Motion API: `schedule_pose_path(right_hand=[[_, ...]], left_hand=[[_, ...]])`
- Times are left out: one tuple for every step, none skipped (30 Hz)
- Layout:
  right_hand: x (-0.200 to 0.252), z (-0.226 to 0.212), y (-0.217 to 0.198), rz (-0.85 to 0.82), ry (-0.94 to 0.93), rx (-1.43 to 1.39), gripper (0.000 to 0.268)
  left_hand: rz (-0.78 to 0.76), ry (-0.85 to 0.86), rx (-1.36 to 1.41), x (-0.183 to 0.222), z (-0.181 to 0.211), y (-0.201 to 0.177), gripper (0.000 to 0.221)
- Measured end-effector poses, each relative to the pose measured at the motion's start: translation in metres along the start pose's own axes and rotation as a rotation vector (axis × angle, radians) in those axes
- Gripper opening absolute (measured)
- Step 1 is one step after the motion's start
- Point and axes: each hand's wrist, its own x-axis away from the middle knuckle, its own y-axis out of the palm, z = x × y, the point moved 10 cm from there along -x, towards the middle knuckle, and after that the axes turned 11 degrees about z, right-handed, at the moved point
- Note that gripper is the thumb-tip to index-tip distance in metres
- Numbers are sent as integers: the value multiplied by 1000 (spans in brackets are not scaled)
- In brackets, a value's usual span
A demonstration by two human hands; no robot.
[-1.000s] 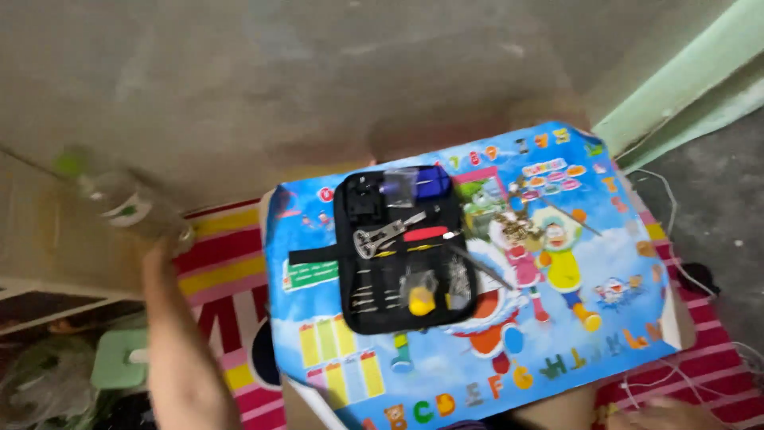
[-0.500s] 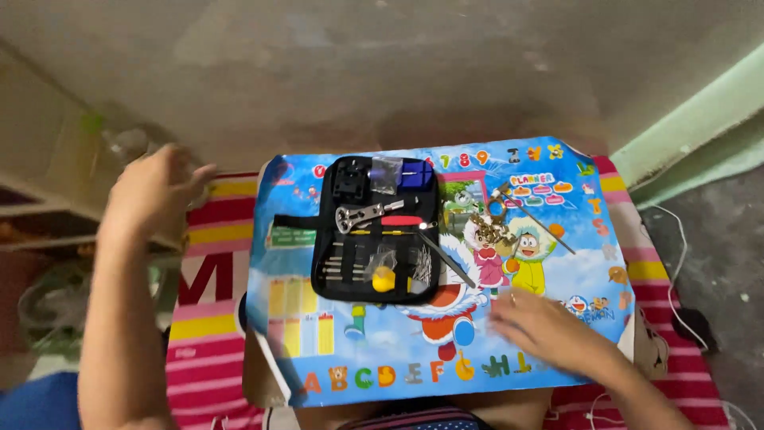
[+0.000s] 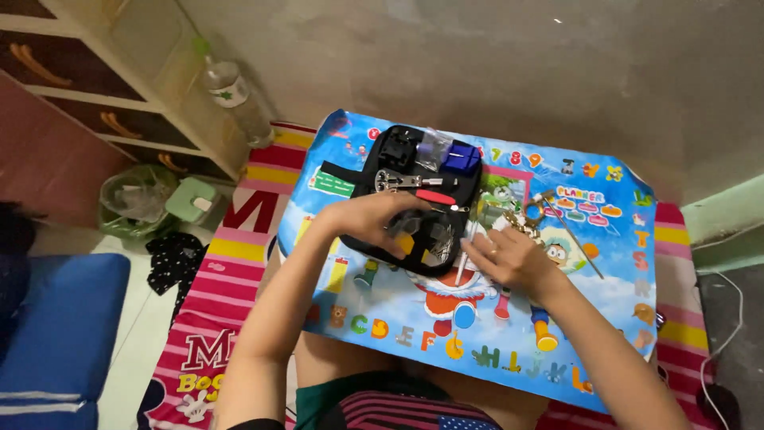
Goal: A person uses a watch repair toolkit to assemble or repair a watch on a small table while sitting on the floor.
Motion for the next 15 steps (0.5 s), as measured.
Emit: schedule_pose_path(right_hand=[[9,4,0,3,82,3,14],[12,2,1,7,82,0,14],[17,15,1,44,262,-68,16],[26,29,0,77,441,-134,19],[24,23,4,76,441,-136,19],[31,38,4,175,665,-244,16],[43,50,7,275,887,-352,14],[31,48,4,275,887,-352,14],[36,57,11,286,1114,-508,12],[41,59,22,295,1343,-666,11],[40,60,27,296,1346,-666,11],[45,63,32,389,1422,-719,11],[51,66,37,485,1496,-771,11],[58,64,43,483,1504,-765,11],[68,63,46,537,1520,-736,12]], left_hand=[[90,14,56,0,-9,2,89],[90,10,54,0,-25,17,89],[211,31,20,0,-40,19,81],[333,56,-11,0,-54,23,76],[333,55,-10,2,-56,30,76],[426,65,13,4,-56,28,53],[518,75,37,7,-57,25,33],[518,75,37,4,-62,30,33],[580,79,59,3,-68,29,27],[639,82,82,3,-73,28,21],[637,81,83,-5,-71,28,21],[685,96,135,-12,-69,23,21],[733,111,187,-18,-67,19,20],[727,111,194,-29,-55,19,20],[773,91,250,-37,-47,15,19]])
